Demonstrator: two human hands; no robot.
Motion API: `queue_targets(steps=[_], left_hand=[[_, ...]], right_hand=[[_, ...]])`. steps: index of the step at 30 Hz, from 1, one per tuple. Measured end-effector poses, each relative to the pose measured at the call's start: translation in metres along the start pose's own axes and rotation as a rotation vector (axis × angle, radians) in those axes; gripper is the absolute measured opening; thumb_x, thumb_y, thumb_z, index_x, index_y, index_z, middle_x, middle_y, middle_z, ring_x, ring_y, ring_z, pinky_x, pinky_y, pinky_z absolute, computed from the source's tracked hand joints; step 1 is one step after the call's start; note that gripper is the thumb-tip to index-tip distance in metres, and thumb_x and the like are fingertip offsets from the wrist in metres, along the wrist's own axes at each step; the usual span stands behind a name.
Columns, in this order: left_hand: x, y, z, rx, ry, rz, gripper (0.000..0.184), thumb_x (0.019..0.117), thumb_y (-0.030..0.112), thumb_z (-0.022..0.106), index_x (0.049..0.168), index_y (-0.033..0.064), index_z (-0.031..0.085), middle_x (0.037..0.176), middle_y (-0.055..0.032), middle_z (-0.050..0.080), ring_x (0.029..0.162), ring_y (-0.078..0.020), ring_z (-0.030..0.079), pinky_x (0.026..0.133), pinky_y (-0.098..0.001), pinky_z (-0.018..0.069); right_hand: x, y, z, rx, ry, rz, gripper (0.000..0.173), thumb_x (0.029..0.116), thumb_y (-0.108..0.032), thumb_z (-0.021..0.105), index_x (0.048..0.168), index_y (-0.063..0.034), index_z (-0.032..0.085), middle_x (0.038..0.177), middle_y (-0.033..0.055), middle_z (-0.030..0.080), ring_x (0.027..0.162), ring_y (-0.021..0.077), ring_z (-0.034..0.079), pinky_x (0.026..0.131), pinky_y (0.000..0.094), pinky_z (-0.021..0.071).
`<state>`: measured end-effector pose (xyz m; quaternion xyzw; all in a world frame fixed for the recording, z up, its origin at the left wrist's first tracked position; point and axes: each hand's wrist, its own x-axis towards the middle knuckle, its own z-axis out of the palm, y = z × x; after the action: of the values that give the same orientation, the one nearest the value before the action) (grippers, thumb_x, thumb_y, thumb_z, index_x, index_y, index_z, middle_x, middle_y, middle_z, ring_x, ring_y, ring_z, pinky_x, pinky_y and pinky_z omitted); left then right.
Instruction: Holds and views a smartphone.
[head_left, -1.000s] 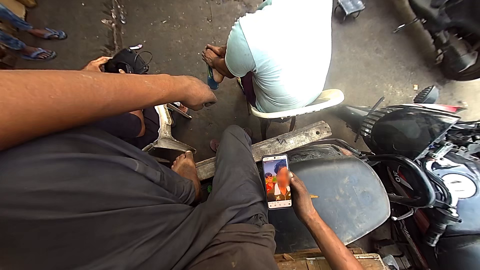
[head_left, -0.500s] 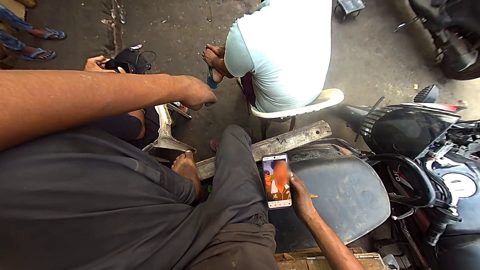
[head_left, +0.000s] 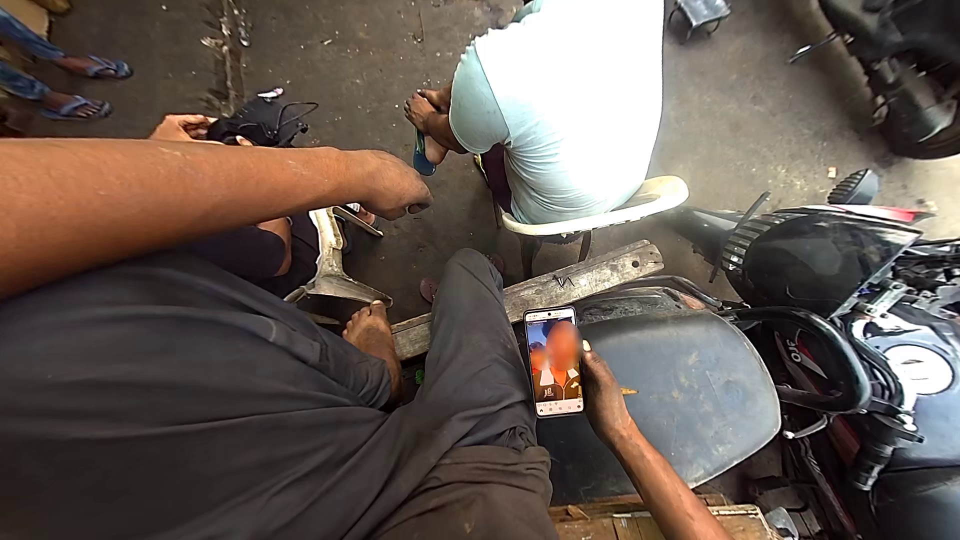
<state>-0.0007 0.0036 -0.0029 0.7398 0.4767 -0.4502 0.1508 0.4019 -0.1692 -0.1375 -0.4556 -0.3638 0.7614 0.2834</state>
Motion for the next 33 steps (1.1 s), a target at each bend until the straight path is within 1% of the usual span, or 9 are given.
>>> queue_targets(steps=[4,6,12,15,19,23,26,28,33], left_hand=[[0.000,0.000,0.000,0.004,0.004,0.007,0.009,0.0948,0.009,0.067,0.104,0.0106,0.069,0.090,-0.0084,0.069,0.092,-0.0295,0.069,0.077,-0.0513,0.0548],[0.001,0.000,0.000,0.002,0.006,0.007,0.011,0.0938,0.009,0.069,0.105,0.0105,0.069,0.092,-0.0087,0.069,0.093,-0.0301,0.069,0.079,-0.0518,0.0546],[0.012,-0.010,0.014,-0.009,0.074,0.042,0.018,0.0910,0.006,0.070,0.108,0.0122,0.072,0.107,-0.0083,0.069,0.097,-0.0302,0.069,0.081,-0.0542,0.0562],[0.012,-0.010,0.014,-0.002,0.070,0.041,0.017,0.0914,0.006,0.069,0.107,0.0126,0.071,0.105,-0.0082,0.069,0.095,-0.0301,0.069,0.079,-0.0538,0.0563],[0.008,-0.006,0.010,-0.004,0.048,0.024,0.014,0.0927,0.006,0.069,0.105,0.0125,0.070,0.103,-0.0077,0.070,0.095,-0.0298,0.069,0.079,-0.0535,0.0559],[0.005,-0.002,0.005,-0.007,0.031,0.011,0.008,0.0953,0.010,0.068,0.103,0.0127,0.070,0.092,-0.0076,0.069,0.090,-0.0296,0.069,0.076,-0.0535,0.0550],[0.005,-0.003,0.005,-0.007,0.026,0.009,0.005,0.0976,0.017,0.069,0.100,0.0123,0.070,0.085,-0.0076,0.068,0.086,-0.0290,0.069,0.074,-0.0527,0.0546],[0.005,-0.003,0.005,-0.012,0.025,0.010,0.007,0.0984,0.019,0.068,0.099,0.0123,0.070,0.085,-0.0076,0.068,0.085,-0.0289,0.069,0.074,-0.0524,0.0544],[0.004,-0.003,0.005,-0.016,0.035,0.023,0.006,0.0979,0.016,0.067,0.100,0.0111,0.070,0.085,-0.0083,0.068,0.086,-0.0296,0.069,0.075,-0.0520,0.0548]], right_hand=[[0.000,0.001,0.000,0.007,-0.008,-0.007,0.054,0.1081,-0.040,0.024,0.121,-0.0076,0.066,0.101,0.0111,0.072,0.093,0.0175,0.070,0.087,0.0356,0.0581],[0.000,0.001,0.000,0.006,-0.004,-0.004,0.054,0.1081,-0.039,0.024,0.121,-0.0076,0.066,0.101,0.0110,0.072,0.094,0.0176,0.070,0.087,0.0358,0.0581],[0.001,0.001,-0.001,0.006,-0.019,-0.007,0.056,0.1074,-0.042,0.025,0.122,-0.0087,0.066,0.102,0.0111,0.072,0.095,0.0183,0.070,0.087,0.0370,0.0583],[0.000,0.000,0.000,0.010,-0.015,-0.006,0.055,0.1074,-0.041,0.025,0.122,-0.0084,0.066,0.102,0.0109,0.072,0.094,0.0180,0.070,0.087,0.0364,0.0582],[0.000,0.000,0.000,0.010,-0.007,0.003,0.055,0.1076,-0.041,0.025,0.123,-0.0083,0.066,0.103,0.0114,0.072,0.095,0.0185,0.070,0.087,0.0367,0.0582],[0.001,0.002,-0.001,-0.001,-0.003,0.004,0.054,0.1073,-0.043,0.027,0.123,-0.0090,0.067,0.105,0.0110,0.072,0.097,0.0183,0.069,0.089,0.0369,0.0571],[0.001,0.001,-0.001,-0.002,-0.003,0.001,0.055,0.1073,-0.043,0.027,0.122,-0.0087,0.067,0.104,0.0108,0.072,0.096,0.0180,0.070,0.088,0.0365,0.0576],[0.001,0.001,-0.001,-0.003,-0.001,-0.002,0.055,0.1070,-0.044,0.027,0.119,-0.0086,0.067,0.101,0.0104,0.072,0.094,0.0174,0.070,0.086,0.0357,0.0580],[0.001,0.001,-0.001,-0.013,0.003,-0.001,0.054,0.1068,-0.043,0.028,0.118,-0.0091,0.068,0.100,0.0092,0.072,0.094,0.0161,0.070,0.087,0.0350,0.0574]])
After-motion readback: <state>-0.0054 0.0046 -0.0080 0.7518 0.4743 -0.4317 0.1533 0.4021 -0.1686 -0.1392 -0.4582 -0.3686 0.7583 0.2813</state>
